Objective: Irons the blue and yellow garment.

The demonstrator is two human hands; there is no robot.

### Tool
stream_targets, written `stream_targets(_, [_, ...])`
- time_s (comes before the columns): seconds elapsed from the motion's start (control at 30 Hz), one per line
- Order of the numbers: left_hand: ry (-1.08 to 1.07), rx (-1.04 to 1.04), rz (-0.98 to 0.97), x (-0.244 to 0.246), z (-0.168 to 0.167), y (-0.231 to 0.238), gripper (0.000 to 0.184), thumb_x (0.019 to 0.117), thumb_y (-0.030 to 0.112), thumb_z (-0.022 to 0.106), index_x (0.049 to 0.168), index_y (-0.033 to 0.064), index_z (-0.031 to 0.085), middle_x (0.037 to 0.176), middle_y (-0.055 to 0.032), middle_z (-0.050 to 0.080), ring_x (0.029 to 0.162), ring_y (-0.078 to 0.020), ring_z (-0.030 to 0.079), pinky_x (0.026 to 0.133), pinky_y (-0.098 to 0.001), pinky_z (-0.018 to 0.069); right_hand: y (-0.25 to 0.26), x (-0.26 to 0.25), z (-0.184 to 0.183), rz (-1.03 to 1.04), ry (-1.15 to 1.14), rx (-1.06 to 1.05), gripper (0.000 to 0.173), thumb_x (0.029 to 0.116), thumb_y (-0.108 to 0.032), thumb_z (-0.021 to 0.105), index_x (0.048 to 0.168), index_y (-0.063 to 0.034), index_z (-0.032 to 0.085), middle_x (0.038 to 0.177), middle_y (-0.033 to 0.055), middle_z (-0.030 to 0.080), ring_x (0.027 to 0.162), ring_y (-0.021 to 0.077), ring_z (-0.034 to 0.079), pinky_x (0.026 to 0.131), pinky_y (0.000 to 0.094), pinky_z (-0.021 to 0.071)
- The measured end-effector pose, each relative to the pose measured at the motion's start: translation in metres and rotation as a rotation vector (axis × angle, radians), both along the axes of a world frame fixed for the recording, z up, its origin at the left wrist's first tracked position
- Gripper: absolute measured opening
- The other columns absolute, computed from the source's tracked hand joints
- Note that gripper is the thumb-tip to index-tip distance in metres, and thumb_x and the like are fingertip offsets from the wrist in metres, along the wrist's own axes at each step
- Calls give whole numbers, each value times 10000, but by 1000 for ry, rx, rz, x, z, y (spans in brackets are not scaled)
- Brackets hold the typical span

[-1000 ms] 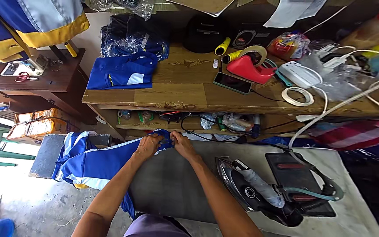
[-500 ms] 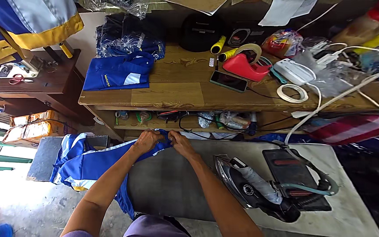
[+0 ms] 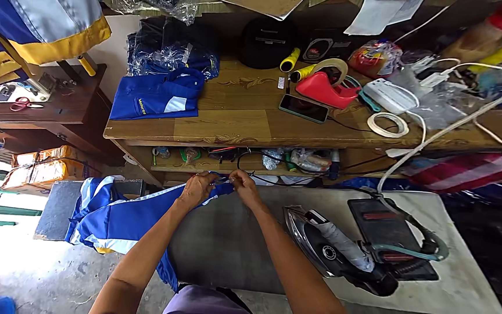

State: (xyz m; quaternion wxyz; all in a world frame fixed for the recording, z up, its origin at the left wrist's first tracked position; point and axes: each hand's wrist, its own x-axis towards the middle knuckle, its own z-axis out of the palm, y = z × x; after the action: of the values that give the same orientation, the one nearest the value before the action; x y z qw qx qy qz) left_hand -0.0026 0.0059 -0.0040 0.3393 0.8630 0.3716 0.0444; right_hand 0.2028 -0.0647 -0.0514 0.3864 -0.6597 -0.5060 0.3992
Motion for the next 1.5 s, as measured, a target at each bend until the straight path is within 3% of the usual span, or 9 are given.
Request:
stream_targets(0.1, [-69, -66, 11, 7, 0, -11, 374, 1004, 138, 591, 1364, 45, 637, 1242, -195, 682, 1116, -316, 673, 1027, -477, 511, 0, 0, -4, -30, 65, 26, 219, 1047, -110, 502, 1147, 36, 631, 985, 120, 666, 846, 138, 659, 790, 305, 562])
stream_targets(0.23, [129, -46, 14, 15, 1, -16, 382, 999, 112, 578, 1376, 76, 629, 1304, -196, 656, 1205, -352, 640, 1044, -529, 494, 0, 1, -2, -21, 98, -24, 236, 1074, -132, 452, 1160, 24, 607, 1010, 108, 685, 845, 130, 683, 773, 297, 575])
stream_targets(0.43, [289, 30, 3, 26, -2, -19, 369, 1014, 124, 551, 1373, 102, 634, 1329, -196, 647, 1210, -393, 636, 1010, -579, 503, 2, -3, 5, -9, 59, -94, 253, 1096, -155, 414, 1184, -5, 598, 1003, 100, 674, 824, 126, 670, 752, 291, 560])
stream_targets(0.67, [171, -4, 49, 17, -10, -13, 367, 1007, 152, 582, 1365, 107, 651, 1299, -175, 675, 1194, -361, 655, 1020, -565, 505, 7, -1, 5, 14, 24, -142, 292, 1108, -187, 395, 1241, -2, 578, 1035, 128, 671, 809, 169, 679, 737, 334, 572])
stream_targets(1.33, [196, 25, -7, 26, -7, -9, 347, 1032, 164, 526, 1348, 150, 669, 1298, -144, 687, 1195, -345, 660, 1000, -563, 509, 8, -1, 9, 48, -9, -164, 272, 1110, -190, 403, 1241, -24, 574, 1016, 125, 659, 770, 159, 678, 717, 331, 576])
stream_targets(1.5, [103, -60, 119, 23, -3, -6, 397, 1031, 196, 567, 1413, 94, 605, 1342, -164, 658, 1222, -333, 646, 1057, -534, 492, 6, 0, 8, -12, 57, -187, 274, 1108, -184, 408, 1260, -15, 562, 1035, 131, 677, 772, 155, 694, 707, 322, 588])
